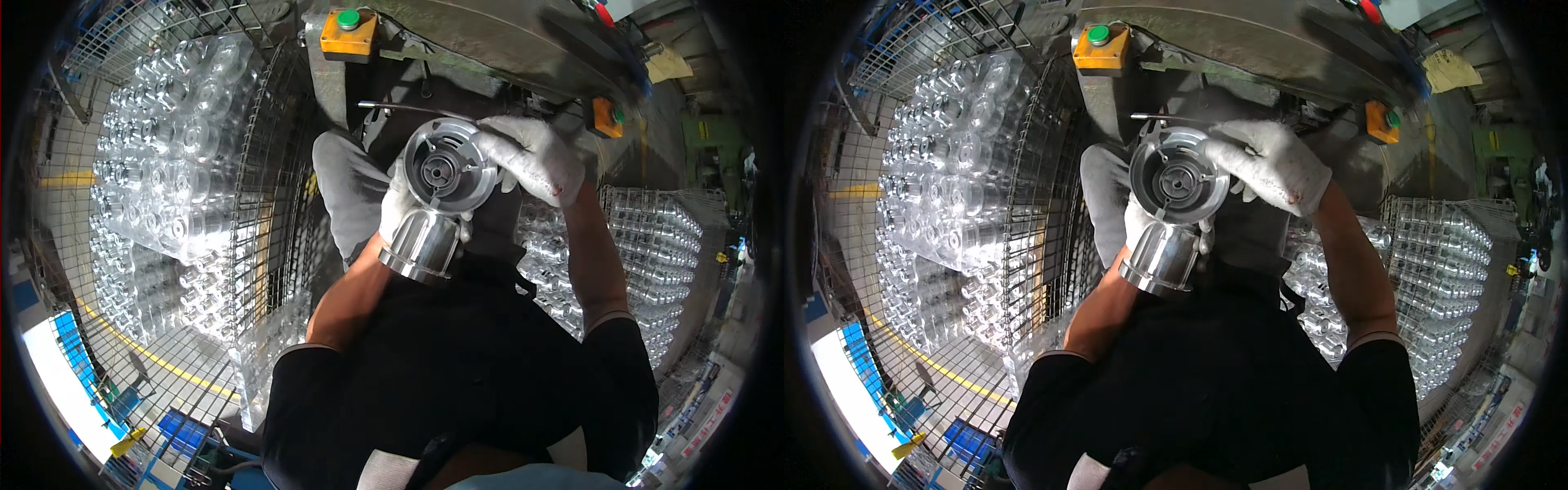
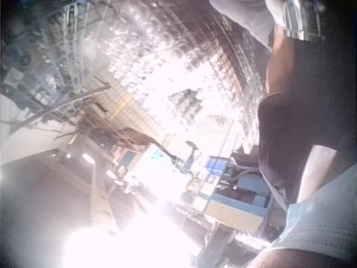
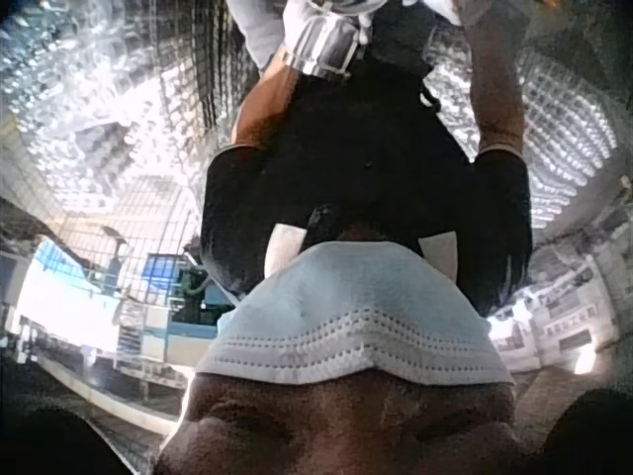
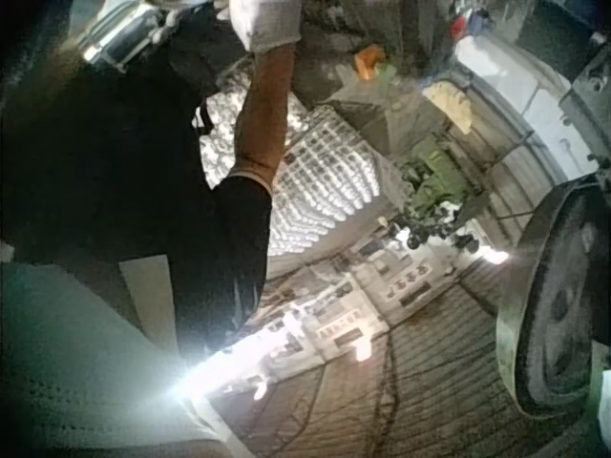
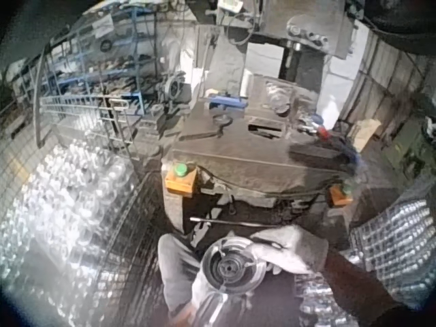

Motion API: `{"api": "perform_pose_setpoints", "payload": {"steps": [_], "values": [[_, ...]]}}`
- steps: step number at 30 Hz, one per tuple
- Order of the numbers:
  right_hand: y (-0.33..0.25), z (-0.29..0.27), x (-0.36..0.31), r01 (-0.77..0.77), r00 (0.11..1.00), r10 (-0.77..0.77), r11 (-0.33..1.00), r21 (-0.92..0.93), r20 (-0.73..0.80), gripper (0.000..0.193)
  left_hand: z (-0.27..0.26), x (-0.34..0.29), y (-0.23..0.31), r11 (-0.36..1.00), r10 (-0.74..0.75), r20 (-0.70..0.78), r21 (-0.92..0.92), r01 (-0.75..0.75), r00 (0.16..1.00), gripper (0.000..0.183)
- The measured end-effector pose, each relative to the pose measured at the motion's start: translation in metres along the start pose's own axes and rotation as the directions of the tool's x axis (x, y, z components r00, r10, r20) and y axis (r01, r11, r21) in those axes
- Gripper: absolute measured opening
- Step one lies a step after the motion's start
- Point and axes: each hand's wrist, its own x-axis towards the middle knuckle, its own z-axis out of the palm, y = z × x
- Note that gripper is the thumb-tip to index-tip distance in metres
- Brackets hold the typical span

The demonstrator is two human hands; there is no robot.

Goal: Manually process metal parts using a machine press or specialized fabrication tool.

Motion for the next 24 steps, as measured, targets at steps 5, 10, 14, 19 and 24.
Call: {"api": "perform_pose_setpoints", "payload": {"steps": [5,10,14,19,24], "values": [[0.052,0.015,-0.010,0.331,0.936,-0.326,0.943,0.021,-0.133,0.037,0.015,0.010,0.003,0.962,0.153,-0.388,0.270,-0.047,0.909,0.070],[0.102,0.015,-0.036,-0.184,0.965,0.238,0.913,0.364,-0.110,0.047,-0.035,-0.019,0.021,0.408,0.154,-0.496,0.820,0.403,0.854,0.059],[0.157,0.042,-0.040,-0.030,0.974,-0.123,0.757,0.653,0.188,0.050,0.001,0.008,-0.008,0.416,-0.148,-0.420,0.795,0.442,0.895,0.061],[0.190,0.053,-0.090,-0.030,1.000,0.026,0.842,0.538,0.015,0.050,0.013,0.050,-0.029,-0.061,-0.339,-0.476,0.872,0.486,0.811,0.069],[0.299,0.035,-0.144,0.215,0.925,0.196,0.436,0.874,-0.325,0.044,-0.012,0.027,0.017,0.305,-0.389,-0.723,0.484,0.820,0.571,0.063]]}}
